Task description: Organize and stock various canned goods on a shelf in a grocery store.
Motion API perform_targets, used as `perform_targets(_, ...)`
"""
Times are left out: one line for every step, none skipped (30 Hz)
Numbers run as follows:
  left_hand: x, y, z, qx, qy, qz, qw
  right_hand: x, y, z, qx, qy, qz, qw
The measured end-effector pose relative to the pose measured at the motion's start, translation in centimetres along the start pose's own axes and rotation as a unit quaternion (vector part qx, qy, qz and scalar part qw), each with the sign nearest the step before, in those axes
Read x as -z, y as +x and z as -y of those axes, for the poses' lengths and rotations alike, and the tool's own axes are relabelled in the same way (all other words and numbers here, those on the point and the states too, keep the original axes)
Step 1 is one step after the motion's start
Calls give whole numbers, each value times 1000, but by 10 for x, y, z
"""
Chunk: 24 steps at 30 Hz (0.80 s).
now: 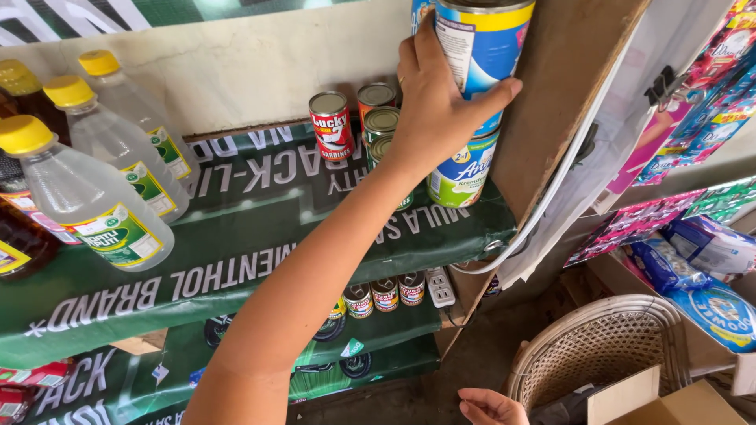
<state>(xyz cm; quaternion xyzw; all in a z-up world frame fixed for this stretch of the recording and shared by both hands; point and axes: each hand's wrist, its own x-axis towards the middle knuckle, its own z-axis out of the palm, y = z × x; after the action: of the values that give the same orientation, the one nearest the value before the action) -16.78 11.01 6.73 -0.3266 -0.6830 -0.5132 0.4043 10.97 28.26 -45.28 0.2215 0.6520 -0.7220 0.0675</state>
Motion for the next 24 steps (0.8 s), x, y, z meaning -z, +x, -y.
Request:
perform_targets(1, 1, 1, 1, 0, 0, 1000, 2, -1, 1, 0, 0, 0, 1000)
perform_targets(3, 2, 1, 1, -2, 7, 1000, 3, -2, 2, -10, -1, 4, 1000)
perform_targets(5, 3, 2, 2, -5, 13, 1000, 5, -3, 3, -20, -2, 7, 1000)
perform_targets(5, 2, 2, 3, -5, 12, 1000, 8, -3, 1, -21, -3, 8, 1000)
perform_targets(5, 2, 1, -3, -8, 11, 1000, 10, -3, -2, -26, -11, 0, 1000)
perform_targets(5, 2, 1, -8, -11, 11, 1000, 12, -3, -4, -31, -19, -8, 999)
perform_targets(4, 1, 0, -8, -10, 11, 1000, 14, 0, -9, -31, -19, -6, 999)
perform_targets(4, 0, -1, -12, -14, 6, 1000, 16, 3, -14, -8, -1, 2, 1000)
perform_targets(3, 0, -1, -16, -17, 0, 1000, 18, 5, -19, 16, 16, 10, 1000)
perform_targets(2, -1, -5, -17, -16, 0, 1000, 18, 4, -15, 16, 16, 10, 1000)
perform_targets(1, 0, -9, -11, -1, -4, 1000, 17, 3, -10, -9, 5, 3, 1000)
perform_targets(-1, 0, -13, -6, 14, -9, 1000, 15, 3, -6, -34, -6, -4, 999)
perform_targets(-4, 1, -15, -6, 14, -7, 1000, 14, 0, 1, -34, -4, -3, 999)
perform_targets(-6, 1, -16, -4, 34, -13, 999, 12, -2, 7, -39, -26, 3, 999)
perform_targets(-8, 1, -18, 0, 55, -20, 998, 11, -4, 14, -43, -49, 9, 998)
perform_targets(-8, -1, -16, 0, 56, -19, 998, 8, -7, 19, -44, -48, 10, 998)
perform_targets(-7, -3, -14, 6, 40, -19, 999, 6, -10, 24, -52, -66, 14, 996)
perform_targets(-6, -5, -12, 12, 25, -18, 999, 3, -13, 29, -59, -83, 18, 995)
perform_targets(-2, -7, -12, 11, 26, -18, 999, 3, -10, 24, -59, -83, 19, 995)
perform_targets(2, -9, -12, 16, 1, 2, 1000, 3, -8, 19, -56, -73, 26, 995)
perform_targets(7, -10, -11, 20, -24, 22, 999, 2, -5, 15, -52, -62, 33, 996)
perform_targets(9, -13, -11, 19, -23, 22, 999, -1, -3, 14, -51, -62, 34, 996)
perform_targets(11, -16, -11, 32, -42, 42, 998, -2, -2, 13, -46, -72, 44, 995)
perform_targets(13, -20, -10, 45, -62, 62, 995, -3, -2, 12, -42, -82, 55, 994)
